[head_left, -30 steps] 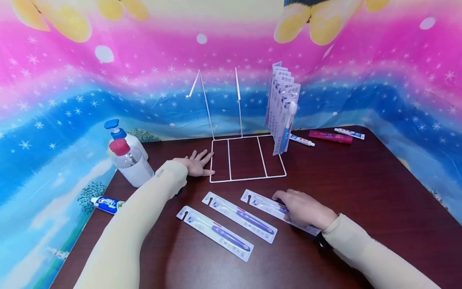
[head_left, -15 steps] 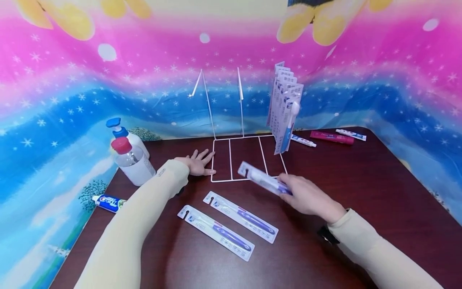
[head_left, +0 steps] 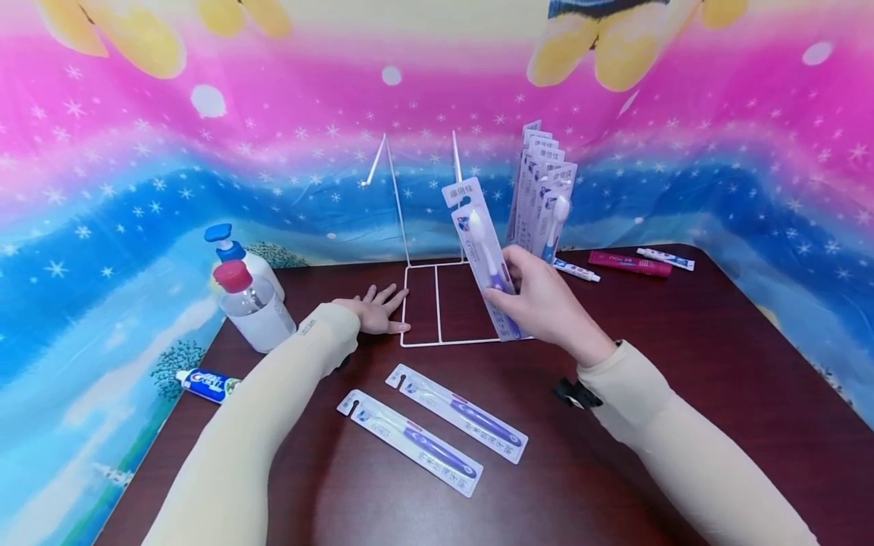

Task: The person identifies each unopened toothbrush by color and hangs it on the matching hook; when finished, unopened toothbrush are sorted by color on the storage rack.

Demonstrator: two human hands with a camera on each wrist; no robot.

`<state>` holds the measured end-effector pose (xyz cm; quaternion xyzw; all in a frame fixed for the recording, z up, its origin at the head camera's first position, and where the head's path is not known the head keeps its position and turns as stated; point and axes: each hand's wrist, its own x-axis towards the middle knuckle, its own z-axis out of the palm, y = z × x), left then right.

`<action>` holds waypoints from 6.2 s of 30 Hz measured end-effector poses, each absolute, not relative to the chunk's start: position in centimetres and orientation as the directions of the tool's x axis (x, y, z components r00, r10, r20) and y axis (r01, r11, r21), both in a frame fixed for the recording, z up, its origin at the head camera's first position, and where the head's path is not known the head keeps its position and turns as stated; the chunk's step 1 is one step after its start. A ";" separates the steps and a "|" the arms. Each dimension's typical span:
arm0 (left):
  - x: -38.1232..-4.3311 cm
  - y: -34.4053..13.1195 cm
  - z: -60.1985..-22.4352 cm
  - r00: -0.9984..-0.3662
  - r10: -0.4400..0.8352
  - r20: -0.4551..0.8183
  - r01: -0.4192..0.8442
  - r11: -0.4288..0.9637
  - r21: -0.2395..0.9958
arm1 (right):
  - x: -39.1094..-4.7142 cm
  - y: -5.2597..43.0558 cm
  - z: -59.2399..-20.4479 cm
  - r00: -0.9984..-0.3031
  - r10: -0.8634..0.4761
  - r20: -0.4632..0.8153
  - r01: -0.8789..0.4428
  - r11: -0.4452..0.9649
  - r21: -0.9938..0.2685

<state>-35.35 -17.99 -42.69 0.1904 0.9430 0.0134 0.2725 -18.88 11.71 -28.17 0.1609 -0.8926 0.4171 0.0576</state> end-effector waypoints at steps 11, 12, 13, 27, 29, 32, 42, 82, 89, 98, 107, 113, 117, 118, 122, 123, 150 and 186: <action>-35.3 -18.0 -42.7 -0.772 0.390 -0.502 0.364 0.919 0.154 | -21.6 10.5 -28.9 -0.965 -0.165 0.206 -0.264 0.598 -0.757; -35.3 -18.0 -42.8 -0.772 0.389 -0.502 0.363 0.919 0.154 | -22.0 10.4 -29.0 -0.966 -0.158 0.206 -0.259 0.595 -0.760; -35.4 -18.1 -43.0 -0.774 0.384 -0.504 0.361 0.921 0.147 | -22.4 10.2 -29.1 -0.966 -0.150 0.211 -0.258 0.595 -0.761; -35.3 -18.4 -42.9 -0.770 0.396 -0.499 0.373 0.915 0.151 | -31.4 6.4 -29.6 -0.988 0.010 0.154 -0.125 0.537 -0.835; -35.3 -18.4 -43.0 -0.772 0.389 -0.503 0.368 0.918 0.146 | -32.3 6.1 -29.7 -0.989 0.020 0.145 -0.111 0.544 -0.832; -35.3 -18.1 -42.9 -0.774 0.376 -0.509 0.356 0.924 0.140 | -33.4 5.8 -29.8 -0.988 0.037 0.152 -0.105 0.568 -0.816; -34.8 -17.0 -42.6 -0.773 0.369 -0.517 0.349 0.927 0.139 | -35.2 6.2 -29.7 -0.993 0.074 0.089 -0.033 0.555 -0.831; -34.7 -18.2 -42.1 -0.779 0.381 -0.498 0.364 0.922 0.135 | -17.1 7.6 -37.7 -0.820 -0.569 -0.061 -0.505 0.770 -0.390; -35.1 -17.9 -42.2 -0.776 0.403 -0.485 0.371 0.914 0.167 | -15.1 6.8 -39.0 -0.817 -0.572 -0.074 -0.535 0.800 -0.271; -35.0 -17.8 -42.2 -0.782 0.359 -0.509 0.349 0.930 0.119 | -15.1 7.1 -39.1 -0.829 -0.556 -0.063 -0.527 0.814 -0.243; -36.0 -18.1 -43.2 -0.781 0.361 -0.509 0.348 0.929 0.125 | -15.5 8.2 -39.0 -0.861 -0.502 -0.083 -0.470 0.846 -0.252; -36.0 -18.2 -43.2 -0.775 0.363 -0.518 0.351 0.928 0.126 | -15.6 9.2 -38.8 -0.885 -0.453 -0.103 -0.419 0.874 -0.245; -35.8 -18.1 -42.9 -0.778 0.366 -0.511 0.354 0.927 0.125 | -15.7 10.0 -38.4 -0.899 -0.431 -0.076 -0.396 0.874 -0.281; -35.7 -18.1 -42.8 -0.778 0.366 -0.510 0.354 0.927 0.124 | -15.8 10.2 -38.3 -0.901 -0.428 -0.065 -0.392 0.870 -0.299; -35.4 -18.0 -42.3 -0.770 0.379 -0.513 0.366 0.921 0.131 | -16.3 10.9 -37.5 -0.909 -0.417 -0.005 -0.380 0.834 -0.400; -35.4 -18.0 -42.3 -0.767 0.386 -0.512 0.370 0.919 0.137 | -16.4 11.1 -37.2 -0.911 -0.412 0.015 -0.378 0.821 -0.429; -35.8 -18.2 -43.3 -0.771 0.374 -0.516 0.360 0.924 0.131 | -20.4 10.4 -28.9 -0.955 -0.128 0.269 -0.296 0.505 -0.811; -35.8 -18.1 -43.3 -0.773 0.353 -0.527 0.335 0.933 0.133 | -32.4 6.8 -29.7 -0.998 -0.006 0.059 -0.055 0.467 -0.883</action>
